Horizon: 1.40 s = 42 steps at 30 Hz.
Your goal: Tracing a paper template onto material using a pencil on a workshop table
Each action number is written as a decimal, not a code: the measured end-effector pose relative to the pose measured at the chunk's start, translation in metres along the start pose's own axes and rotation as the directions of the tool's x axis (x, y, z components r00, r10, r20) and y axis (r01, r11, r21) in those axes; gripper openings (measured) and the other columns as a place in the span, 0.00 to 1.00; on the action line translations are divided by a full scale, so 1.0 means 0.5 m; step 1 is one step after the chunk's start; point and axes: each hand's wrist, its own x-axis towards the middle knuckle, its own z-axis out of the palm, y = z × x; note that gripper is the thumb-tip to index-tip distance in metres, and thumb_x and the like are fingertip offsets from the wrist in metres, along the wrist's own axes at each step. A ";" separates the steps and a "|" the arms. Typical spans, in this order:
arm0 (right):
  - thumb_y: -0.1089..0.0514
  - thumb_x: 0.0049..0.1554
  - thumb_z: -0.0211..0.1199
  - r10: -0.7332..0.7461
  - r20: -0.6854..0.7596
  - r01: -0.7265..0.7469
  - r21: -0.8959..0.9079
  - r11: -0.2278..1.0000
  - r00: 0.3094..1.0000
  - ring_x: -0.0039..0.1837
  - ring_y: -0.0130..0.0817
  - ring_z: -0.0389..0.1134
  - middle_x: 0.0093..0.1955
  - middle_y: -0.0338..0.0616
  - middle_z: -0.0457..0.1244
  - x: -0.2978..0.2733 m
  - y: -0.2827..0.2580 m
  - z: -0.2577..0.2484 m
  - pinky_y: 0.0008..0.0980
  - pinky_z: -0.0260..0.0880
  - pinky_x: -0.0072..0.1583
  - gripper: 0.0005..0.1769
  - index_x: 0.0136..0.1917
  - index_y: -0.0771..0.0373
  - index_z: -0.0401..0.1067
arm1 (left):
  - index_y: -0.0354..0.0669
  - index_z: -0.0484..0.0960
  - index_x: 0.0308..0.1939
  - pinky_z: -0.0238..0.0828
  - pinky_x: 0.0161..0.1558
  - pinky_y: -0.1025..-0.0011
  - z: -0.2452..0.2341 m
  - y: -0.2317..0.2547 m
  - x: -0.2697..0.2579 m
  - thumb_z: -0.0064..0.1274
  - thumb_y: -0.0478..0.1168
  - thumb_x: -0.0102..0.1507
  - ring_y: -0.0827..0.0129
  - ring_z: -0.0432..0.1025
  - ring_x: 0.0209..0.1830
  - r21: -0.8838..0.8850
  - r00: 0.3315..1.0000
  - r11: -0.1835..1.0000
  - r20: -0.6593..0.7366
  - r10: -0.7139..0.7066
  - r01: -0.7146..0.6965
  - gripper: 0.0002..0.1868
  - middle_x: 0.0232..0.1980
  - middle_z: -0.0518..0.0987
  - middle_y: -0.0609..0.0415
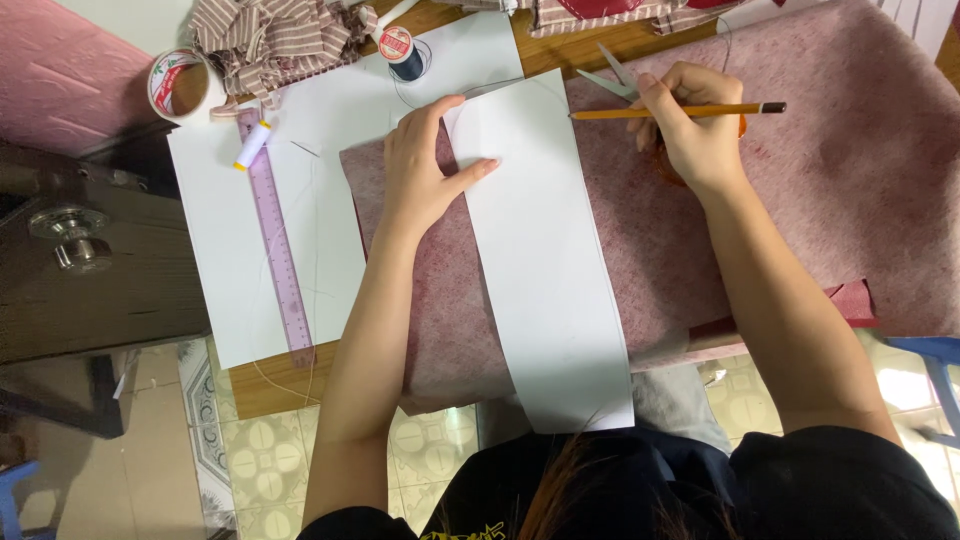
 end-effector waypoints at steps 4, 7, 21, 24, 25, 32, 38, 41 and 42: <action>0.66 0.80 0.59 0.031 -0.019 -0.030 0.017 0.999 0.999 0.30 0.37 0.68 0.37 0.59 0.68 0.001 0.004 0.001 0.28 0.66 0.34 0.23 0.40 0.67 0.62 | 0.53 0.72 0.71 0.59 0.71 0.54 0.000 0.000 0.000 0.71 0.61 0.64 0.57 0.70 0.71 -0.002 1.000 1.000 -0.004 0.001 -0.001 0.38 0.72 0.78 0.59; 0.67 0.79 0.59 0.051 -0.021 -0.051 0.018 0.999 0.998 0.30 0.37 0.67 0.36 0.59 0.67 -0.002 0.004 -0.001 0.28 0.66 0.34 0.23 0.39 0.67 0.62 | 0.53 0.72 0.71 0.58 0.72 0.55 -0.002 0.003 -0.001 0.71 0.60 0.64 0.57 0.70 0.72 -0.006 1.000 1.000 -0.001 -0.002 0.002 0.38 0.72 0.78 0.59; 0.69 0.77 0.55 0.071 -0.018 -0.070 0.061 0.996 0.997 0.28 0.37 0.64 0.38 0.61 0.68 -0.002 0.007 -0.002 0.28 0.63 0.33 0.23 0.38 0.65 0.58 | 0.53 0.71 0.71 0.57 0.72 0.55 -0.005 0.007 0.000 0.71 0.59 0.64 0.57 0.69 0.72 -0.009 1.000 1.000 0.020 -0.016 0.016 0.38 0.72 0.77 0.59; 0.70 0.76 0.57 0.090 -0.021 -0.089 0.043 0.995 0.996 0.28 0.36 0.63 0.35 0.57 0.65 -0.002 0.001 -0.002 0.26 0.62 0.34 0.22 0.38 0.69 0.64 | 0.54 0.71 0.72 0.57 0.72 0.55 -0.004 0.005 0.000 0.71 0.60 0.64 0.57 0.69 0.72 -0.003 1.000 1.000 0.018 -0.014 0.014 0.38 0.72 0.77 0.59; 0.69 0.76 0.57 0.085 -0.024 -0.084 0.043 0.996 0.996 0.28 0.35 0.63 0.35 0.57 0.65 -0.002 0.002 -0.002 0.26 0.61 0.33 0.23 0.37 0.68 0.63 | 0.53 0.71 0.71 0.58 0.72 0.55 -0.004 0.005 0.000 0.71 0.60 0.64 0.57 0.69 0.72 -0.004 1.000 1.000 0.016 -0.011 0.011 0.38 0.72 0.78 0.59; 0.72 0.72 0.55 0.076 -0.021 -0.075 0.024 0.997 0.997 0.27 0.34 0.61 0.34 0.57 0.66 -0.005 -0.032 -0.002 0.27 0.61 0.33 0.23 0.34 0.67 0.61 | 0.53 0.71 0.71 0.59 0.71 0.54 -0.005 0.006 0.000 0.71 0.60 0.64 0.57 0.70 0.71 -0.011 1.000 1.000 0.005 0.000 0.000 0.38 0.72 0.78 0.59; 0.68 0.73 0.58 0.075 -0.089 -0.068 0.084 0.994 0.993 0.25 0.34 0.60 0.32 0.57 0.65 0.002 -0.020 0.000 0.26 0.55 0.29 0.25 0.34 0.64 0.59 | 0.53 0.71 0.72 0.59 0.71 0.52 -0.007 0.007 0.003 0.69 0.61 0.65 0.55 0.69 0.73 -0.002 1.000 1.000 0.021 -0.002 0.002 0.38 0.73 0.77 0.56; 0.66 0.76 0.57 0.006 -0.080 0.002 0.099 0.995 0.997 0.25 0.33 0.60 0.34 0.58 0.66 0.001 -0.040 0.001 0.28 0.61 0.31 0.25 0.35 0.63 0.59 | 0.50 0.71 0.73 0.60 0.71 0.50 -0.003 0.005 -0.001 0.70 0.60 0.64 0.56 0.70 0.74 -0.017 1.000 1.000 -0.006 0.007 -0.007 0.40 0.74 0.77 0.55; 0.66 0.76 0.57 -0.001 -0.079 0.008 0.094 0.996 0.997 0.25 0.33 0.60 0.34 0.58 0.66 0.001 -0.027 0.000 0.28 0.61 0.31 0.25 0.35 0.63 0.59 | 0.50 0.71 0.73 0.60 0.71 0.50 0.003 0.000 0.000 0.70 0.60 0.64 0.56 0.70 0.74 -0.020 1.000 1.000 -0.013 0.010 -0.011 0.40 0.74 0.77 0.55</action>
